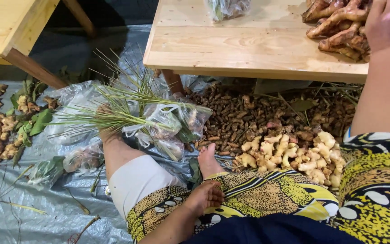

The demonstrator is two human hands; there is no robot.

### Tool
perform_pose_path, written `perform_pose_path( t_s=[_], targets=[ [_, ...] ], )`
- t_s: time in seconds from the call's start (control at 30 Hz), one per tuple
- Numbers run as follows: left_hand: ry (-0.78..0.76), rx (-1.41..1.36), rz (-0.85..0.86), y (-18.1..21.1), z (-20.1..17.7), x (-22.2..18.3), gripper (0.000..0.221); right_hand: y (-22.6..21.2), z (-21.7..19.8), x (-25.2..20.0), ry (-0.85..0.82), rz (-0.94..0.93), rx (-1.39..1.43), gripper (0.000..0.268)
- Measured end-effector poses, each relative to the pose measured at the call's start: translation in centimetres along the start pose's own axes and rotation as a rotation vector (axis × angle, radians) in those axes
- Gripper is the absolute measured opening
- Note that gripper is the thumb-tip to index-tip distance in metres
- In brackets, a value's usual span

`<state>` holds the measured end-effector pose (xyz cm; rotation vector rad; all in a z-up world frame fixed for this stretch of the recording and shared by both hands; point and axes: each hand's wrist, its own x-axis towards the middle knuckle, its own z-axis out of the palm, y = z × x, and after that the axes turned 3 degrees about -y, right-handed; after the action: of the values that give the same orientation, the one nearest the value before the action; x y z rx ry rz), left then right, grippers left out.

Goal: Peeling ginger roots using a small knife and placing them into a container while sitting on the floor.

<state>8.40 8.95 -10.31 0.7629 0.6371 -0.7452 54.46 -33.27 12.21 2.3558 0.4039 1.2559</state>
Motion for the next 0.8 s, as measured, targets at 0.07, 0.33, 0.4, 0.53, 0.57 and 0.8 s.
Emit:
perform_pose_path(
  t_s=[0.07,0.33,0.4,0.53,0.57,0.8],
  targets=[
    [0.010,0.009,-0.008,-0.1,-0.1,-0.1,0.044,-1.3,-4.7,0.3,-0.193,0.025,0.015,0.019],
    [0.011,0.006,-0.003,-0.4,-0.5,0.3,0.041,-1.8,-4.0,2.0,-0.487,0.107,-0.046,0.039],
    [0.006,0.013,-0.002,-0.4,-0.5,0.4,0.043,-2.8,-6.0,2.4,-0.459,0.136,0.013,0.040],
    [0.030,0.059,-0.003,-0.3,-0.5,1.0,0.043,-7.4,-13.3,2.4,0.031,0.098,0.439,0.035],
    [0.030,0.059,-0.006,-0.1,-0.1,0.2,0.043,-9.1,-13.5,0.3,0.029,0.098,0.438,0.035],
    [-0.043,0.078,0.080,-0.4,-0.5,-0.1,0.044,-17.9,-20.8,-14.5,-0.257,0.241,1.071,0.027]
  ],
)
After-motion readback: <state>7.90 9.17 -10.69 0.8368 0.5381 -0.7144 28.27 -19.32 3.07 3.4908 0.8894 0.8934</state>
